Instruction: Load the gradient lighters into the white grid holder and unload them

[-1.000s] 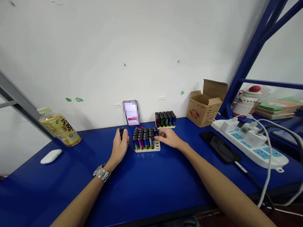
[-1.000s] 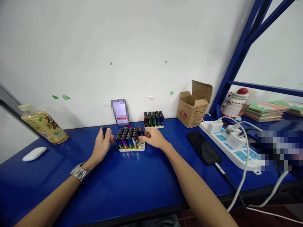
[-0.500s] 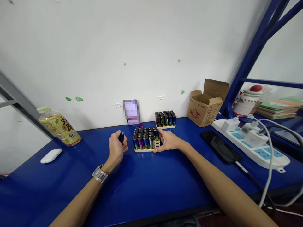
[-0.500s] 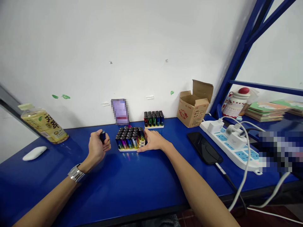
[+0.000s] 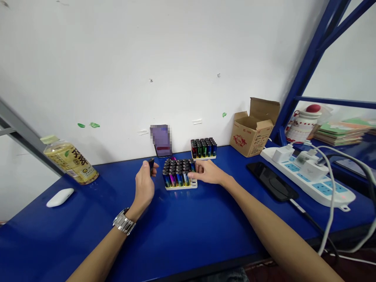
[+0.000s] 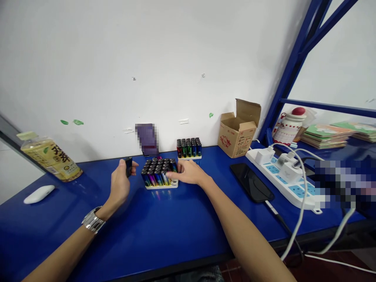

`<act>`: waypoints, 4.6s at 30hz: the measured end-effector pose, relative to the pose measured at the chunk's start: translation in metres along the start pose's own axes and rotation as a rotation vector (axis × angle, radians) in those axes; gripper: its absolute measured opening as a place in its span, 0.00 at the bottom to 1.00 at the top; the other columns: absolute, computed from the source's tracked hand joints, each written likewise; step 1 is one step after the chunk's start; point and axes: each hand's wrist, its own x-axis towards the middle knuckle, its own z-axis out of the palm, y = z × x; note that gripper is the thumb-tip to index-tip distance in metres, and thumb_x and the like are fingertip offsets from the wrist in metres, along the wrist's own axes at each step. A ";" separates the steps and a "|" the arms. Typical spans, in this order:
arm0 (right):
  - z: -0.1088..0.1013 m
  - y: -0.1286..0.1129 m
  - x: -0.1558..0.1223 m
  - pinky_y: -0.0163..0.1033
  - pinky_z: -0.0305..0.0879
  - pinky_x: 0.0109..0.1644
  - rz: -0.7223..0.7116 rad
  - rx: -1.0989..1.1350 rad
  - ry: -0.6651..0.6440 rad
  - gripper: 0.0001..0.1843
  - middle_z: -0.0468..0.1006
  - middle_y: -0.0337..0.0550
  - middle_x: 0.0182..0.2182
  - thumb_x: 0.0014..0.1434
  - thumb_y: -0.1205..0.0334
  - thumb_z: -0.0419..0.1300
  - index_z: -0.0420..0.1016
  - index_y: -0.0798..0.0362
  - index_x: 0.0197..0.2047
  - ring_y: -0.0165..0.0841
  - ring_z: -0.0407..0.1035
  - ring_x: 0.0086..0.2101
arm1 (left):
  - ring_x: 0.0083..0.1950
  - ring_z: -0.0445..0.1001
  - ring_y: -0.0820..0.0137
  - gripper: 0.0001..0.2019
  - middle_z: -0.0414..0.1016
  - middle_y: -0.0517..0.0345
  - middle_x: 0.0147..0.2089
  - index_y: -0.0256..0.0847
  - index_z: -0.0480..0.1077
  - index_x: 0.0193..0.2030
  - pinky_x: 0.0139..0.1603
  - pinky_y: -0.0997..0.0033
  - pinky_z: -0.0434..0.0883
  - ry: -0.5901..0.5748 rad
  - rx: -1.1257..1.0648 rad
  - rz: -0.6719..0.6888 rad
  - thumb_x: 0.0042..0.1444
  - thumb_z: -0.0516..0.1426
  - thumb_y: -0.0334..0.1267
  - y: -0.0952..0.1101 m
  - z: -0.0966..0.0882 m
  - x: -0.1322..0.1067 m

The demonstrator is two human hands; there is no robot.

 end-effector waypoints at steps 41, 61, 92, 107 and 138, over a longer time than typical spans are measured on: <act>-0.011 -0.018 0.004 0.31 0.55 0.27 -0.144 0.007 0.050 0.17 0.69 0.32 0.21 0.49 0.54 0.68 0.67 0.53 0.34 0.27 0.64 0.23 | 0.13 0.63 0.79 0.12 0.72 0.60 0.39 0.45 0.55 0.37 0.12 0.78 0.56 -0.091 -0.280 -0.129 0.44 0.52 0.33 0.003 0.027 0.133; -0.026 -0.022 0.003 0.32 0.58 0.27 0.081 -0.008 -0.098 0.11 0.77 0.40 0.21 0.53 0.59 0.67 0.75 0.57 0.36 0.32 0.72 0.24 | 0.43 0.70 0.61 0.16 0.74 0.53 0.37 0.43 0.76 0.43 0.50 0.61 0.68 -0.898 0.427 0.358 0.47 0.56 0.40 -0.045 0.032 0.093; -0.012 -0.015 0.004 0.33 0.53 0.23 0.117 -0.130 -0.278 0.21 0.70 0.37 0.15 0.46 0.53 0.69 0.63 0.54 0.18 0.29 0.64 0.20 | 0.46 0.71 0.52 0.12 0.67 0.37 0.46 0.35 0.62 0.47 0.43 0.55 0.68 -0.570 1.109 0.093 0.59 0.46 0.38 -0.040 0.007 0.041; -0.020 -0.020 -0.001 0.32 0.52 0.22 0.128 -0.034 -0.155 0.24 0.71 0.37 0.17 0.44 0.41 0.65 0.69 0.55 0.23 0.28 0.64 0.20 | 0.30 0.75 0.59 0.06 0.68 0.50 0.34 0.39 0.56 0.41 0.30 0.63 0.68 -0.252 0.927 0.101 0.62 0.43 0.38 -0.033 -0.002 0.034; 0.012 -0.039 0.000 0.32 0.63 0.17 0.088 0.391 0.510 0.11 0.71 0.39 0.17 0.52 0.55 0.57 0.65 0.53 0.25 0.31 0.69 0.18 | 0.30 0.69 0.75 0.17 0.72 0.62 0.31 0.44 0.58 0.41 0.28 0.76 0.65 0.023 -0.452 0.029 0.52 0.60 0.45 0.011 0.000 0.013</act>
